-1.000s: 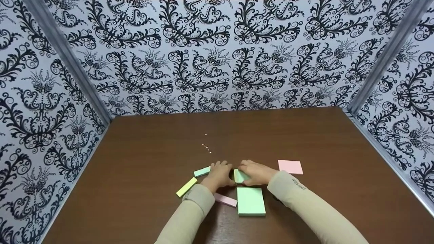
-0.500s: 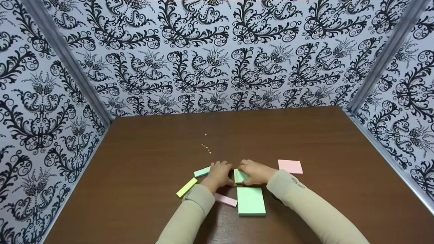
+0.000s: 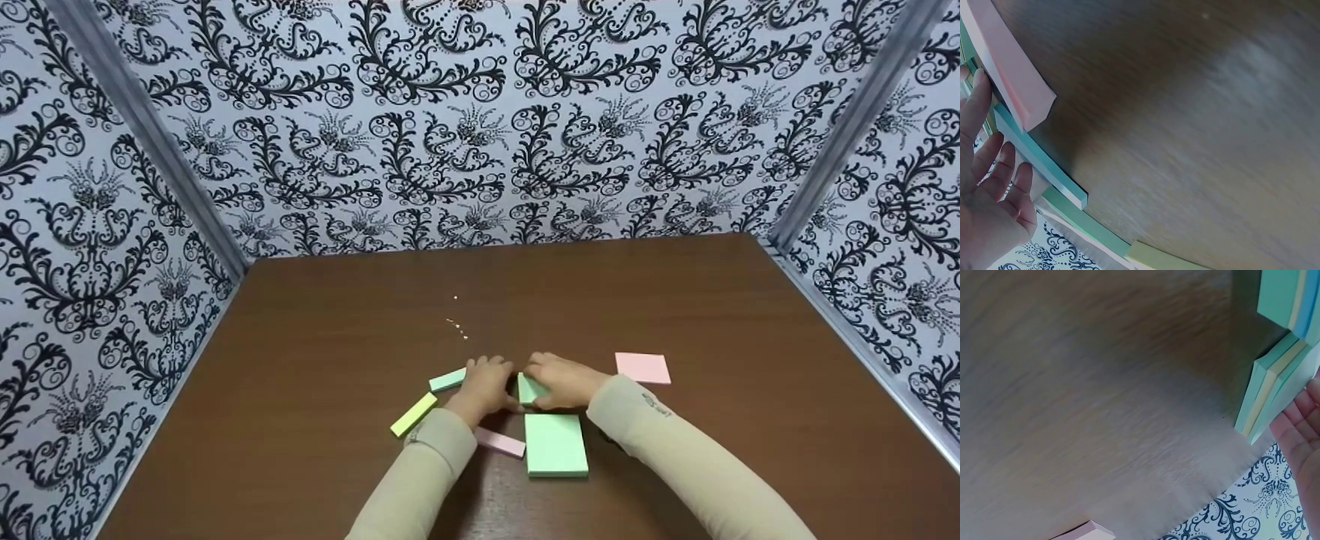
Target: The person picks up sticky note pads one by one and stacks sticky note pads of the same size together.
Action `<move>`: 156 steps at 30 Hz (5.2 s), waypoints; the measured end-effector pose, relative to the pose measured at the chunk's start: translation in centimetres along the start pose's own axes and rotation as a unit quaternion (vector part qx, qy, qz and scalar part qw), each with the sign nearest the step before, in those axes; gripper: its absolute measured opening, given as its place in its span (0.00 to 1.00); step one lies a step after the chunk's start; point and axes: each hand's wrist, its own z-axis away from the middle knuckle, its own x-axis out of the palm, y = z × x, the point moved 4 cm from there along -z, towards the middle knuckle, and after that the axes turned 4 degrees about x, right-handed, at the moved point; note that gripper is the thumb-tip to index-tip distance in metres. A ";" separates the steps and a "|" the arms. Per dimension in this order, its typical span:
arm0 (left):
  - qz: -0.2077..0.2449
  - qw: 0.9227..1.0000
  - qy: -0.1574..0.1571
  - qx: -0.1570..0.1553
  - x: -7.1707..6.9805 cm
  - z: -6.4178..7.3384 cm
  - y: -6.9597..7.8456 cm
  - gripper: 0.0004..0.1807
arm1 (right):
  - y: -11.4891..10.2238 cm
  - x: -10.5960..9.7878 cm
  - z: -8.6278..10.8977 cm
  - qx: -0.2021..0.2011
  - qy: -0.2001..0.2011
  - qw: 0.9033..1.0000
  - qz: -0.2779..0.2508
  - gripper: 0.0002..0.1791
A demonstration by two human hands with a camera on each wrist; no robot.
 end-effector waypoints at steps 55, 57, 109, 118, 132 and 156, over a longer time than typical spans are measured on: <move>0.030 0.999 -0.036 -0.005 -0.4 0.0 0.7 0.15 | -0.5 -0.4 -0.1 -0.002 -0.001 1.000 -0.025 0.22; 0.035 0.999 -0.036 -0.007 -0.4 0.0 0.8 0.15 | -0.4 -0.3 -0.1 -0.003 0.000 1.000 -0.023 0.22; 0.085 0.995 -0.028 -0.033 -0.3 0.1 0.6 0.33 | 10.1 -3.5 8.3 0.078 0.041 0.990 -0.107 0.24; 0.078 0.996 -0.025 -0.033 0.0 -0.1 0.6 0.33 | 12.0 -1.4 9.7 0.087 0.058 0.993 -0.053 0.24; 0.092 0.994 -0.035 -0.044 0.1 -0.1 0.4 0.33 | 11.3 -0.7 9.2 0.017 0.108 0.994 0.017 0.20; 0.090 0.994 -0.040 -0.049 0.2 -0.2 0.3 0.33 | 4.7 -1.4 5.5 -0.067 0.112 0.991 -0.029 0.23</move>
